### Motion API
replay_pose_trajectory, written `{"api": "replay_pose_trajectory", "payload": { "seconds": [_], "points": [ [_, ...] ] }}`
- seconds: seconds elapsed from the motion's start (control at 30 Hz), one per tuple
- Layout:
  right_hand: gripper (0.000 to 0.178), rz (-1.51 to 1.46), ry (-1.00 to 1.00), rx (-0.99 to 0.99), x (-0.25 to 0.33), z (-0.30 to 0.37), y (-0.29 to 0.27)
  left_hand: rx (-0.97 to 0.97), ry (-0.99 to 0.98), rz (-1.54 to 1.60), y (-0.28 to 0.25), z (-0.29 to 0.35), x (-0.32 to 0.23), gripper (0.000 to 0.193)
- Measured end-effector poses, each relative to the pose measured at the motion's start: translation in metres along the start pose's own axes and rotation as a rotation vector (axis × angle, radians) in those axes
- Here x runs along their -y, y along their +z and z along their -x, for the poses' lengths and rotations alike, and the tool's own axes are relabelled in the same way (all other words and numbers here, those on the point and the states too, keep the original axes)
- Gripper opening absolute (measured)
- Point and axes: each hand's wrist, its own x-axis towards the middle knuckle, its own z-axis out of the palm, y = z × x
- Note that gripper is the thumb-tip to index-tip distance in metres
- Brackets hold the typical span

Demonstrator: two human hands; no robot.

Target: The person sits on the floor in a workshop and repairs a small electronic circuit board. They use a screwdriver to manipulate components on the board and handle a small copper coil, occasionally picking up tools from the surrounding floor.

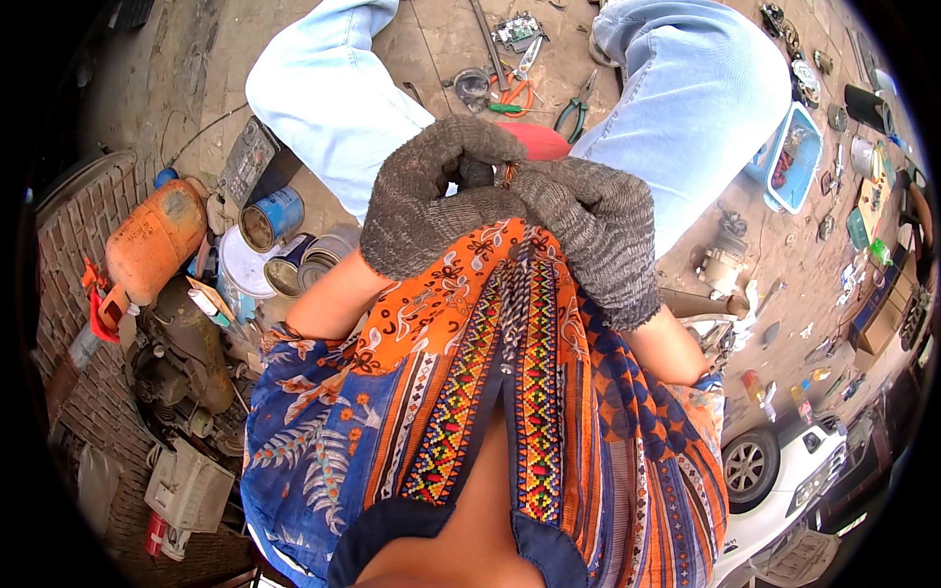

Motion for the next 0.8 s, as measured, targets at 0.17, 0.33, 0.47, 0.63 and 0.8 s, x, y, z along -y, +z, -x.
{"api": "replay_pose_trajectory", "payload": {
  "seconds": [0.17, 0.33, 0.47, 0.63, 0.8],
  "points": [
    [0.021, 0.421, -0.444, 0.077, -0.034, -0.003, -0.002, -0.118, 0.298, -0.254, 0.006, -0.004, 0.008, 0.031],
    [0.025, -0.109, -0.141, 0.053, -0.009, -0.002, -0.006, -0.08, 0.155, -0.258, -0.003, 0.0, 0.009, 0.031],
    [0.034, -0.208, -0.164, -0.347, 0.002, -0.011, -0.029, -0.182, -0.068, -0.102, -0.026, 0.004, 0.003, 0.034],
    [0.043, -0.121, -0.264, -0.26, 0.007, -0.018, -0.02, -0.055, 0.1, -0.154, -0.019, 0.001, -0.011, 0.06],
    [0.021, 0.499, -0.531, -0.077, 0.009, -0.026, 0.004, 0.032, 0.362, -0.729, -0.012, -0.013, -0.017, 0.057]
  ]
}}
